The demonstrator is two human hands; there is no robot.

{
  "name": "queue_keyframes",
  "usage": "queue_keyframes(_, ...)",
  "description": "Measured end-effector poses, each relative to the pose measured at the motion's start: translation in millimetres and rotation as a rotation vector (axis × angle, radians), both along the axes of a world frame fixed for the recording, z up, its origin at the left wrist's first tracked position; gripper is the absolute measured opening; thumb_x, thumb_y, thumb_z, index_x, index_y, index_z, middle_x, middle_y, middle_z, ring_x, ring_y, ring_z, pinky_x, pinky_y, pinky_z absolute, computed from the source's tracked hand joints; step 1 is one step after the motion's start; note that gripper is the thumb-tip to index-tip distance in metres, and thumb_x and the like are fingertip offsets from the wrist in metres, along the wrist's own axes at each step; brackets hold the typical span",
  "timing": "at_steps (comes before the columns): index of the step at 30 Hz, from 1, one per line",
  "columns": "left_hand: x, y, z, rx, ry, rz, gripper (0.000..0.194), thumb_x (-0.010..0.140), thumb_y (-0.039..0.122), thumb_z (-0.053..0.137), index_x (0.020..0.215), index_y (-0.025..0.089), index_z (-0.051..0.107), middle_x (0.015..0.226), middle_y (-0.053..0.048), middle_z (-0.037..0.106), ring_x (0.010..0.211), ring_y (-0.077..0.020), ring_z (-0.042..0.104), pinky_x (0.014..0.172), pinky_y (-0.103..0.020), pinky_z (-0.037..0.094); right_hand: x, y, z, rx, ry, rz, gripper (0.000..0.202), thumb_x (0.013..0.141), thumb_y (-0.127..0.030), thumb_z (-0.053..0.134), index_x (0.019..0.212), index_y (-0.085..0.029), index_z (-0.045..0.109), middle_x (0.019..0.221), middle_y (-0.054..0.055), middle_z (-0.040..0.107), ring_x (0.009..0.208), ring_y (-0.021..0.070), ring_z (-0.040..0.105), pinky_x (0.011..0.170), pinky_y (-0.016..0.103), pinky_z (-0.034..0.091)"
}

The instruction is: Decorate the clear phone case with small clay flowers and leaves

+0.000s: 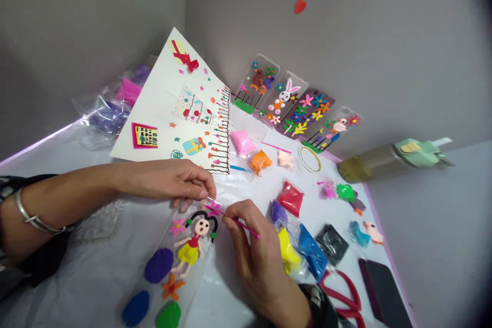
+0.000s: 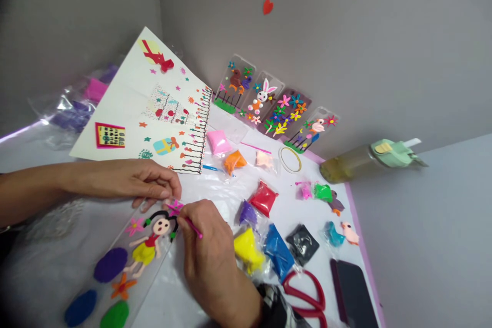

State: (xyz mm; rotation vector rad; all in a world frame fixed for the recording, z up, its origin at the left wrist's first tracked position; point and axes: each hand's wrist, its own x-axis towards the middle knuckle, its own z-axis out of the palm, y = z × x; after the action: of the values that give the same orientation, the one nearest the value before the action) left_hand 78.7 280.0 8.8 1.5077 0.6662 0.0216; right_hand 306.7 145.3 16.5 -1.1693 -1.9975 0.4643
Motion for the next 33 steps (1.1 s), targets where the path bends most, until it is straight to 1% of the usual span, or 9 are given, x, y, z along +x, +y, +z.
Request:
queue_keyframes(7,-1,0,-2.2,-0.027,0.008,0.01,0.035,0.093,0.053,0.078,0.108,0.022,0.078,0.089,-0.005,0.075,0.065,-0.0186,0.068,0.06,-0.026,0.053,4,4,-2.9,0.039,-0.007,0.087,0.023,0.111,-0.006,0.048,0.109,-0.024,0.061,0.091,0.004,0.07,0.08,0.0188,0.067,0.07,0.028,0.054)
queue_keyframes(9,-1,0,-1.3,-0.032,0.0,0.014,0.034,0.092,0.053,0.079,0.106,0.022,0.079,0.089,-0.004,0.075,0.065,-0.0178,0.067,0.06,-0.025,0.052,4,3,-2.2,-0.008,0.061,0.084,0.021,0.112,-0.008,0.051,0.107,-0.024,0.064,0.091,0.003,0.071,0.081,0.0182,0.067,0.072,0.028,0.054)
queue_keyframes(13,-1,0,1.0,-0.034,-0.015,0.012,0.031,0.095,0.051,0.078,0.106,0.022,0.078,0.091,-0.002,0.074,0.066,-0.0153,0.064,0.06,-0.023,0.051,4,2,-2.3,-0.253,0.477,-0.115,0.016,0.116,-0.026,0.061,0.103,-0.024,0.071,0.086,0.0,0.072,0.076,0.016,0.069,0.07,0.026,0.055)
queue_keyframes(15,-1,0,0.4,-0.041,-0.021,0.013,0.032,0.095,0.051,0.079,0.107,0.022,0.078,0.092,-0.002,0.075,0.066,-0.0151,0.064,0.06,-0.023,0.051,4,4,-5.4,-0.285,0.683,-0.229,0.018,0.117,-0.034,0.062,0.109,-0.025,0.074,0.082,-0.001,0.073,0.072,0.0151,0.069,0.07,0.026,0.056)
queue_keyframes(17,-1,0,-1.5,-0.06,-0.033,0.017,0.034,0.095,0.053,0.079,0.109,0.022,0.077,0.09,-0.002,0.074,0.066,-0.0156,0.065,0.059,-0.023,0.05,4,5,-10.2,-0.266,0.759,-0.29,0.021,0.117,-0.039,0.062,0.115,-0.026,0.077,0.082,-0.002,0.074,0.071,0.0146,0.069,0.071,0.026,0.057)
queue_keyframes(22,2,-3,-5.8,-0.071,-0.089,0.103,0.043,0.095,0.057,0.079,0.119,0.023,0.068,0.084,0.001,0.068,0.062,-0.0144,0.06,0.056,-0.022,0.047,2,5,-20.8,-0.164,0.612,-0.309,0.024,0.118,-0.04,0.06,0.115,-0.026,0.079,0.091,0.001,0.079,0.077,0.0167,0.072,0.073,0.029,0.059)
queue_keyframes(25,6,-5,-8.5,-0.016,-0.118,0.151,0.044,0.095,0.06,0.077,0.117,0.023,0.066,0.084,0.002,0.067,0.06,-0.0138,0.059,0.055,-0.023,0.046,2,6,-22.4,-0.143,0.512,-0.319,0.024,0.117,-0.038,0.059,0.112,-0.025,0.078,0.102,0.005,0.081,0.087,0.0193,0.074,0.079,0.031,0.06)
queue_keyframes(30,13,-9,-15.8,0.071,-0.177,0.189,0.048,0.096,0.068,0.076,0.108,0.022,0.067,0.083,0.001,0.067,0.059,-0.0133,0.056,0.053,-0.024,0.044,1,12,-22.7,-0.216,0.48,-0.328,0.017,0.11,-0.037,0.066,0.107,-0.023,0.075,0.103,0.005,0.08,0.096,0.0219,0.074,0.088,0.034,0.058)
queue_keyframes(33,16,-10,-17.9,0.096,-0.207,0.219,0.048,0.096,0.068,0.077,0.105,0.021,0.067,0.075,0.004,0.062,0.057,-0.013,0.053,0.054,-0.024,0.042,-1,14,-26.2,-0.314,0.532,-0.283,0.015,0.106,-0.037,0.067,0.109,-0.024,0.073,0.102,0.003,0.078,0.092,0.0206,0.072,0.085,0.033,0.056)
